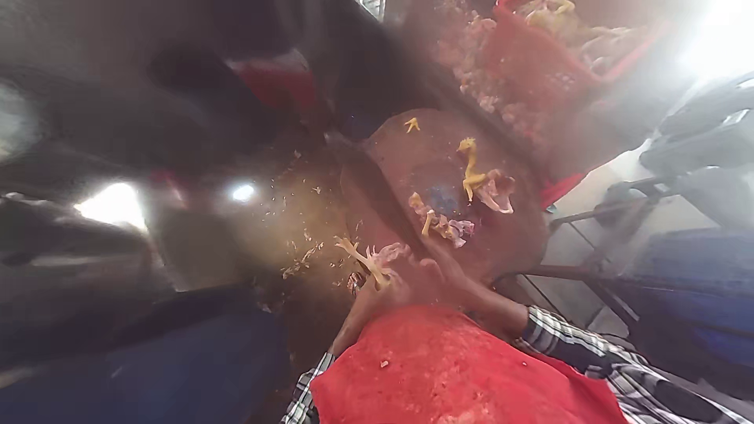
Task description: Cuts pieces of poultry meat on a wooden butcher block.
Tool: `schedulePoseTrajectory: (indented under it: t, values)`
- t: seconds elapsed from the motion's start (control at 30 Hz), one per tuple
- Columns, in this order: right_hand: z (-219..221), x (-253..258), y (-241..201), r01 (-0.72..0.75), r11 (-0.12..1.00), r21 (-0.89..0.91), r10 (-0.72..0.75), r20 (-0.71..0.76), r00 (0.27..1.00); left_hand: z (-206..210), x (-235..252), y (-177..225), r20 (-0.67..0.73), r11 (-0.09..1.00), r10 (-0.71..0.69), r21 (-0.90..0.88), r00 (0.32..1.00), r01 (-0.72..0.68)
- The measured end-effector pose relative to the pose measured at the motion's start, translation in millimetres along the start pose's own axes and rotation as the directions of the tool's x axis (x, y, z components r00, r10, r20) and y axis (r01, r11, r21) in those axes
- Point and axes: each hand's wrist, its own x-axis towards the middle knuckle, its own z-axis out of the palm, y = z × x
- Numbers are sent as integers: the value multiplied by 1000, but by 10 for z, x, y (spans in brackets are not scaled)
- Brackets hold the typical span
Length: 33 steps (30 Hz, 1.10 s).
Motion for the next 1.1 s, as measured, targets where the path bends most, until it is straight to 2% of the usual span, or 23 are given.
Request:
schedulePoseTrajectory:
  t: [0.03,0.07,0.1,0.13,0.17,0.2,0.27,0.33,0.4,0.47,0.5,0.53,0.6,0.63,0.67,0.73,0.83,0.9,0.97,1.03,1.1]
  values:
    - [120,-142,238,-49,998,-25,49,-14,999,40,-2,-4,9,1000,4,2,1000,-4]
    - [240,-309,532,-160,985,-62,160,-5,987,66,4,-11,15,1000,5,6,1000,-5]
    - [333,-476,828,-331,936,-118,337,36,941,91,5,-35,13,1000,7,16,1000,-7]
    - [370,-589,1104,-501,842,-199,524,84,848,121,11,-62,6,1000,13,23,1000,-13]
    - [383,-642,1272,-603,752,-266,644,104,758,130,7,-74,1,1000,15,25,1000,-15]
    - [359,-623,1308,-643,698,-316,698,102,708,117,13,-69,-7,1000,24,8,1000,-23]
    - [300,-585,1121,-656,679,-330,713,84,696,98,-71,-87,-27,997,35,-62,999,-36]
    - [188,-462,869,-610,754,-245,640,61,766,45,-55,-43,-52,996,39,-76,998,-43]
    - [149,-428,644,-500,863,-67,504,72,860,51,-55,-71,-60,999,29,-41,998,-31]
    - [233,-433,651,-394,910,129,387,77,919,47,-29,-70,-60,1000,21,-20,998,-22]
    - [299,-496,747,-392,908,151,382,88,920,47,-28,-65,-54,999,25,-31,998,-27]
    - [338,-584,867,-435,894,103,422,125,898,49,-27,-64,-54,998,40,-55,998,-43]
    - [366,-712,1172,-625,776,-86,626,231,745,23,-53,-82,-69,990,67,-118,995,-74]
    - [370,-740,1281,-674,718,-173,695,211,687,-12,-78,-96,-87,990,55,-124,995,-65]
    - [340,-720,1298,-683,687,-249,724,164,670,-56,-92,-113,-112,990,42,-129,993,-56]
    - [255,-667,1090,-648,696,-309,699,84,710,-132,-159,-207,-145,988,18,-150,989,-40]
    - [171,-536,770,-496,860,-115,507,91,857,-186,-178,-321,-158,967,29,-246,987,-68]
    - [239,-516,784,-402,916,-21,400,140,906,-193,-162,-316,-149,961,25,-270,988,-66]
    - [257,-621,982,-439,889,-130,458,251,853,-226,-192,-290,-129,965,-4,-260,992,-30]
    - [170,-729,1286,-562,788,-250,615,344,710,-330,-236,-249,-138,968,-30,-253,990,-6]
    - [29,-831,1365,-666,712,-220,699,308,645,-535,-391,-192,-194,956,-69,-293,979,9]
